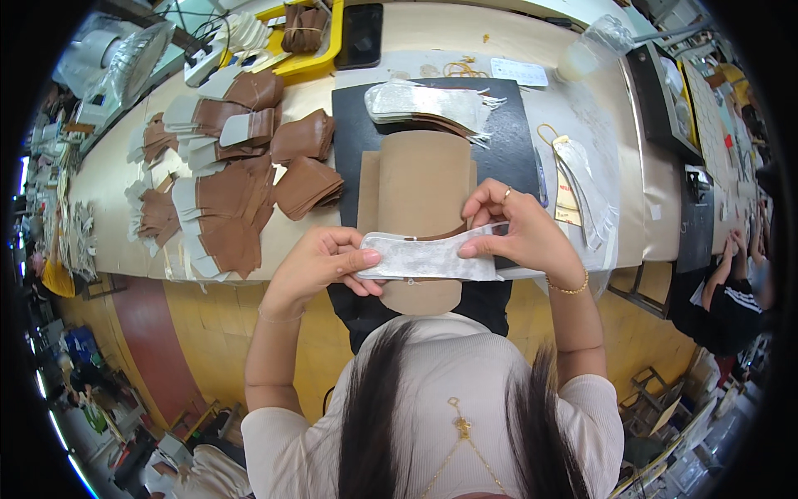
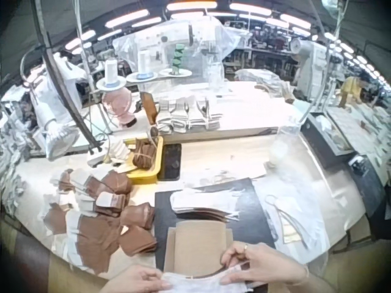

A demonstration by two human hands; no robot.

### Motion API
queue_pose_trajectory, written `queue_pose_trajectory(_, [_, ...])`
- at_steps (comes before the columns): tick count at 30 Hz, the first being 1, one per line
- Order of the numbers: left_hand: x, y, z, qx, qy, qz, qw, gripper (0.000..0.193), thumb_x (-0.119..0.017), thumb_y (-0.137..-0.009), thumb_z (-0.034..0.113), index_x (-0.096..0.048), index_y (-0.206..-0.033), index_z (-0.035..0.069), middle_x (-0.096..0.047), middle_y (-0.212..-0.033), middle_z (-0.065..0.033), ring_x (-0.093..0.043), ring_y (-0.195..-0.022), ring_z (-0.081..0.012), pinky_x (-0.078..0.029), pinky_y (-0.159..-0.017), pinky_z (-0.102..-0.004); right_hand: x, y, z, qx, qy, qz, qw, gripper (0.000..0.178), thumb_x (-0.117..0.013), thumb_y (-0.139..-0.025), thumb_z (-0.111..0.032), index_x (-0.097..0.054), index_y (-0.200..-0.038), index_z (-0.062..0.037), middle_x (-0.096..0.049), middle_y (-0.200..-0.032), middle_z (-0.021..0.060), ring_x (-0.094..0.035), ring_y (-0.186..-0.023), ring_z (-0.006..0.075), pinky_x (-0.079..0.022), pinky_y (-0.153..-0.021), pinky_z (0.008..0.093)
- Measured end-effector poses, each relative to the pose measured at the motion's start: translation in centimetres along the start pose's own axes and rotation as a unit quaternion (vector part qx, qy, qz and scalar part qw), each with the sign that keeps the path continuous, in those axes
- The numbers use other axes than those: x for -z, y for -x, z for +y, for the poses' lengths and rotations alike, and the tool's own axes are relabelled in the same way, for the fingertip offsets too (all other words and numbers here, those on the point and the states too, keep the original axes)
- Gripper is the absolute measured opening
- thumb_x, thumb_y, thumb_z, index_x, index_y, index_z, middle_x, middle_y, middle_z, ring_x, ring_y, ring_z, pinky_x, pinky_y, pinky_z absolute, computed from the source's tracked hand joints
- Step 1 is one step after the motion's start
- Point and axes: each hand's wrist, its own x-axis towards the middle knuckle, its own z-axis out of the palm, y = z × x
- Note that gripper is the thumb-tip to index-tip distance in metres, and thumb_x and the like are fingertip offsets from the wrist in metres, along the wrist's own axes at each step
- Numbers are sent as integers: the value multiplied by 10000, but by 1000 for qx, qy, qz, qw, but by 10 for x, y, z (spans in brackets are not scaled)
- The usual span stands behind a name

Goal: The person marks a small piece of material with a pen, then repeatedly picks up white mask-like pieces and brown fabric pieces, aligns them, and places them on a work surface. The person handles the items one at a time and stacks them on the table.

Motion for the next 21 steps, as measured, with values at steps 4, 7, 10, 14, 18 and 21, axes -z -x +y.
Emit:
queue_pose_trajectory(4, [6,-9,-7,-2,11,-27,1000,248,-681,-938,180,-647,-981,-62,-715,-826,-157,-731,-682,-211,-591,-587,-239,-8,-5,15,-9,-66,17,998,494,-916,-676,-223,-560,-982,-71,-576,-833,-28,-557,-787,60,-457,-762,226])
queue_pose_trajectory(7, [8,-12,-11,-8,28,-31,999,243,-692,-927,174,-646,-974,-61,-712,-809,-156,-726,-665,-211,-590,-576,-245,-15,-6,19,-22,-80,45,996,516,-920,-656,-256,-559,-981,-83,-558,-903,-3,-550,-821,97,-470,-780,264])
queue_pose_trajectory(10, [8,-10,-15,-22,44,-19,999,229,-701,-916,162,-647,-965,-54,-708,-794,-156,-721,-646,-215,-590,-566,-254,-23,4,10,120,120,181,969,534,-917,-626,-265,-567,-990,-94,-556,-947,44,-557,-885,185,-474,-826,310])
queue_pose_trajectory(14, [7,-4,-21,-46,70,3,996,194,-705,-907,145,-653,-951,-37,-708,-813,-137,-705,-640,-188,-573,-553,-249,-53,26,-17,315,316,167,879,726,-824,-650,-329,-588,-1304,-121,-556,-1325,108,-493,-1286,338,-352,-1083,507])
queue_pose_trajectory(18, [13,-2,-28,-123,120,-25,985,163,-702,-904,116,-661,-972,-26,-702,-874,-87,-644,-671,-95,-514,-561,-205,-105,7,-29,374,274,36,885,807,-751,-698,-477,-534,-1392,-128,-531,-1397,114,-460,-1339,313,-273,-1165,503])
queue_pose_trajectory(21, [18,-11,-37,-105,60,9,993,183,-698,-911,109,-664,-1025,-30,-690,-880,-57,-615,-698,-67,-497,-592,-195,-103,0,-14,376,279,26,883,769,-662,-785,-554,-507,-1420,-149,-536,-1404,104,-437,-1362,318,-272,-1173,504])
